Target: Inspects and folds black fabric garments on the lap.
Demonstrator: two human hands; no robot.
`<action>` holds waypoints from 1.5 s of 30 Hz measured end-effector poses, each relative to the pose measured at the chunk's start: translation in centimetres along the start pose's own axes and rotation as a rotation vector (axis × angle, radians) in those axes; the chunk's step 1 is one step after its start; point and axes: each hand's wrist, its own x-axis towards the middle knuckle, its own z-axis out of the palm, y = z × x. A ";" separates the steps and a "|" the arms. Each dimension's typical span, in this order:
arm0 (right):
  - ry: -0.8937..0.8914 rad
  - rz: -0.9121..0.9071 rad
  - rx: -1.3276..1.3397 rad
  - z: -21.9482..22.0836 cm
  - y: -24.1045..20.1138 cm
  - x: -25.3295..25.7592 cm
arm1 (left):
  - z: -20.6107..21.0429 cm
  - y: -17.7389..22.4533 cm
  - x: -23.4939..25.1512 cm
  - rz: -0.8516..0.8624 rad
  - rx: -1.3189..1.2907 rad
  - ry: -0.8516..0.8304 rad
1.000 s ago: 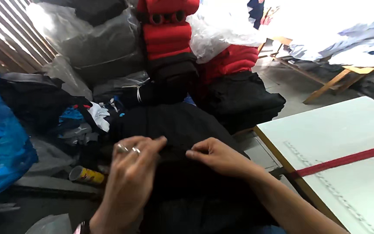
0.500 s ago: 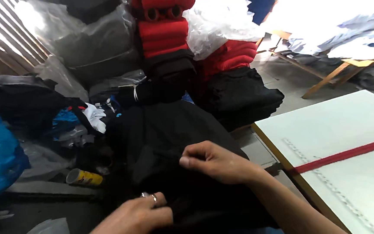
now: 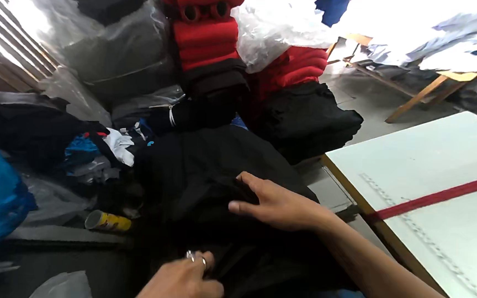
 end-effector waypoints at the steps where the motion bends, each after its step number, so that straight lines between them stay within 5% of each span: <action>1: -0.064 -0.037 -0.032 0.2 -1.0 -0.4 | -1.3 -0.7 0.2 0.049 0.010 0.069; 4: -0.154 0.048 -0.197 1.1 -4.0 -0.2 | -5.3 -3.0 3.0 0.113 0.139 0.427; 7: 0.073 0.226 -0.116 1.1 -1.6 1.6 | -4.3 -2.2 6.3 0.057 0.299 0.774; 9: 0.183 0.338 0.123 0.2 1.3 2.1 | -1.1 -0.2 5.9 0.132 0.128 0.638; 11: 0.223 0.352 0.262 -0.2 2.6 1.9 | 1.7 1.0 3.9 0.081 -0.006 0.247; 14: 0.137 0.144 0.167 -0.2 2.3 1.4 | 1.4 0.0 1.3 0.017 -0.029 -0.060; 17: -0.175 -0.046 -0.061 0.6 -0.7 0.7 | -2.4 -2.2 1.3 0.097 0.006 0.121; 19: -0.265 0.030 -0.239 1.7 -3.4 0.8 | -5.2 -3.5 3.1 0.103 0.106 0.355; 22: -0.049 0.220 -0.272 1.8 -2.3 2.4 | -4.5 -2.3 6.3 0.040 0.327 0.754; 24: 0.092 0.335 -0.017 0.4 1.2 3.0 | -1.4 -0.4 6.5 0.127 0.206 0.678; 27: 0.149 0.376 0.272 -0.9 3.4 3.0 | 3.1 0.4 4.7 0.050 0.012 0.210; 33: 0.031 0.195 0.164 -0.7 2.2 2.3 | 1.7 -0.4 0.6 -0.038 -0.026 -0.132; 37: -0.247 0.088 -0.184 1.1 -3.0 0.3 | -4.3 -2.4 2.0 0.062 0.157 0.225; 41: 0.027 0.335 -0.266 1.9 -1.7 2.5 | -4.8 -3.4 6.9 0.033 0.373 0.741; 43: 0.133 0.427 0.009 0.2 2.0 3.4 | -1.6 -1.4 7.2 0.115 0.238 0.735; 45: 0.153 0.434 0.216 -1.0 3.7 3.5 | 1.8 0.7 5.3 0.121 0.026 0.397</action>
